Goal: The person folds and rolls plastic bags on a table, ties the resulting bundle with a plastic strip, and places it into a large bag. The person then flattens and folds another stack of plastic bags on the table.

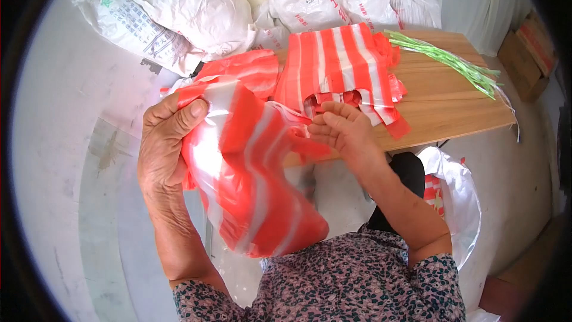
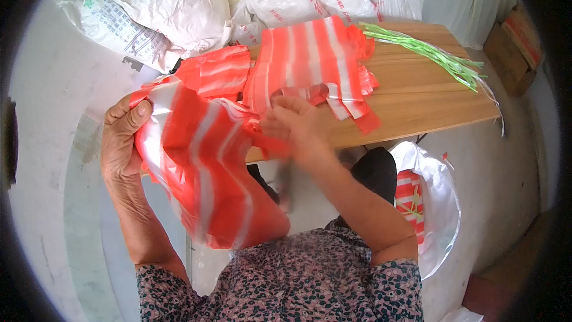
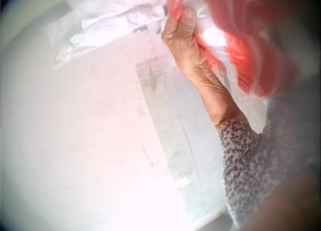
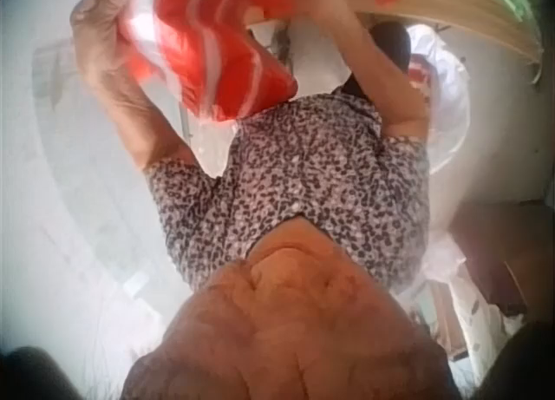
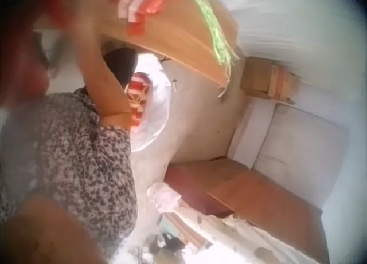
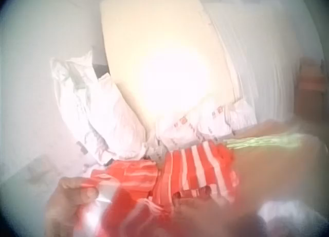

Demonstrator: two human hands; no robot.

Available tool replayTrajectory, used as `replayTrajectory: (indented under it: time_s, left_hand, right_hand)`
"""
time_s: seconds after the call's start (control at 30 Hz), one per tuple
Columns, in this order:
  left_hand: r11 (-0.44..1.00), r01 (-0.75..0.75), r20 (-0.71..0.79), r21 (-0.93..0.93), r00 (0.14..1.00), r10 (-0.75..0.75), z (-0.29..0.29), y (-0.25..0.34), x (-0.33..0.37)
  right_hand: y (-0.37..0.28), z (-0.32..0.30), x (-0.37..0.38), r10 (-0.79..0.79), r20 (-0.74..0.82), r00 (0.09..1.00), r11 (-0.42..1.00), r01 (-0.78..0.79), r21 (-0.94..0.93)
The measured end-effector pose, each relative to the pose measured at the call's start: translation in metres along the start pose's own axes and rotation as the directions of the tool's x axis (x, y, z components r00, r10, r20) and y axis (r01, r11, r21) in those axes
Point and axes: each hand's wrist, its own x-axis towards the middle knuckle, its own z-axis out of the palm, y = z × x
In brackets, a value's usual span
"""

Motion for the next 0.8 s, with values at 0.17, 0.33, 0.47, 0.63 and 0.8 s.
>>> replayTrajectory:
  time_s: [0.17, 0.33, 0.47, 0.63, 0.8]
  left_hand:
    - [0.998, 0.031, -0.044, -0.05, 0.998, -0.034, 0.007, -0.002, -0.006]
    - [0.997, 0.013, -0.053, -0.073, 0.998, -0.017, 0.015, -0.005, -0.014]
    - [0.999, -0.005, -0.033, -0.042, 0.999, 0.004, 0.018, -0.006, -0.017]
    - [0.999, 0.001, -0.009, -0.042, 1.0, -0.001, 0.02, -0.004, -0.021]
    - [1.0, -0.007, -0.018, -0.019, 1.0, 0.007, 0.022, -0.003, -0.022]
  right_hand:
    - [0.047, -0.008, -0.032, -0.053, 0.012, 0.999, 0.974, 0.054, -0.218]
    - [0.096, -0.045, -0.014, 0.046, 0.052, 0.998, 0.883, -0.016, -0.47]
    - [0.102, -0.063, 0.015, 0.148, 0.21, 0.966, 0.968, -0.098, -0.23]
    - [0.097, -0.054, 0.017, -0.108, 0.237, 0.965, 0.994, 0.11, 0.007]
    - [0.091, -0.065, 0.014, -0.138, 0.26, 0.956, 0.99, 0.124, 0.068]
